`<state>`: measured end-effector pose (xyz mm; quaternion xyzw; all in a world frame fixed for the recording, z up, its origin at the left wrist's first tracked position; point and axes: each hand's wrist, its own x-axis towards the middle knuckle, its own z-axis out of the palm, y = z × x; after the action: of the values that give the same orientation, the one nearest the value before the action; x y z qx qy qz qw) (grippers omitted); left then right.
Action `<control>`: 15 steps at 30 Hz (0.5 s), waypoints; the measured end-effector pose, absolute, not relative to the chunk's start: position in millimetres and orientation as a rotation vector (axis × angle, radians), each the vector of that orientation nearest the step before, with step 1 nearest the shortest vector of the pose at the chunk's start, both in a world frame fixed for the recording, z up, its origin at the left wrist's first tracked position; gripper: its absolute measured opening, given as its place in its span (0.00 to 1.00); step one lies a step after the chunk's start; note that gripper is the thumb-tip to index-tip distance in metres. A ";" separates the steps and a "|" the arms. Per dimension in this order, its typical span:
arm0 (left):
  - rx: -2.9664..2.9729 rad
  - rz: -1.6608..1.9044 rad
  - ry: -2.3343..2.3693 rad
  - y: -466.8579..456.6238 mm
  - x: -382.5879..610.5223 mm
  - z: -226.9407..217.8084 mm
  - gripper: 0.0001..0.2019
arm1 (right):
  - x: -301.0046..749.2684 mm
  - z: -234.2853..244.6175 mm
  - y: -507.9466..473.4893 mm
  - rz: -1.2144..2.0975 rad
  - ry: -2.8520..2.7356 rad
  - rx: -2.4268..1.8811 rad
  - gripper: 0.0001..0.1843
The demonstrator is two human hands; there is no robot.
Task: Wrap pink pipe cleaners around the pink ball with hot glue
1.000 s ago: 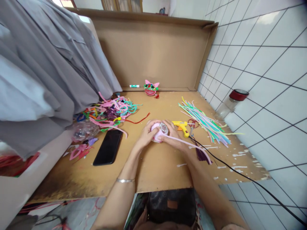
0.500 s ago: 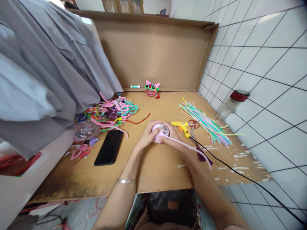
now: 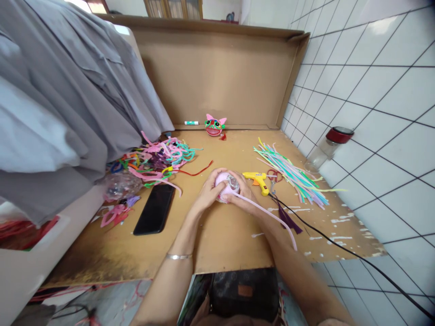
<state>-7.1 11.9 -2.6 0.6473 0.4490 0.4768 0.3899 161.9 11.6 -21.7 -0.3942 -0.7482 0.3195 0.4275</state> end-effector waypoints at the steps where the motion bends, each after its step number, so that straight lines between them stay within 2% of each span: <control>1: 1.649 1.212 1.145 11.6 -7.2 -2.1 0.23 | 161.7 -22.6 11.8 0.777 -1.874 -0.997 0.45; 9: 1.647 1.183 1.164 10.8 -8.3 -1.4 0.23 | 163.8 -27.1 14.1 0.686 -1.982 -1.047 0.41; 15: 1.644 1.193 1.152 12.7 -8.6 -4.2 0.22 | 161.3 -25.8 13.5 0.630 -2.026 -1.076 0.42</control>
<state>-8.6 12.7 -4.2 0.6476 0.4539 0.4698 0.3924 161.3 13.5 -25.8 -0.4197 -0.7906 0.2459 0.3720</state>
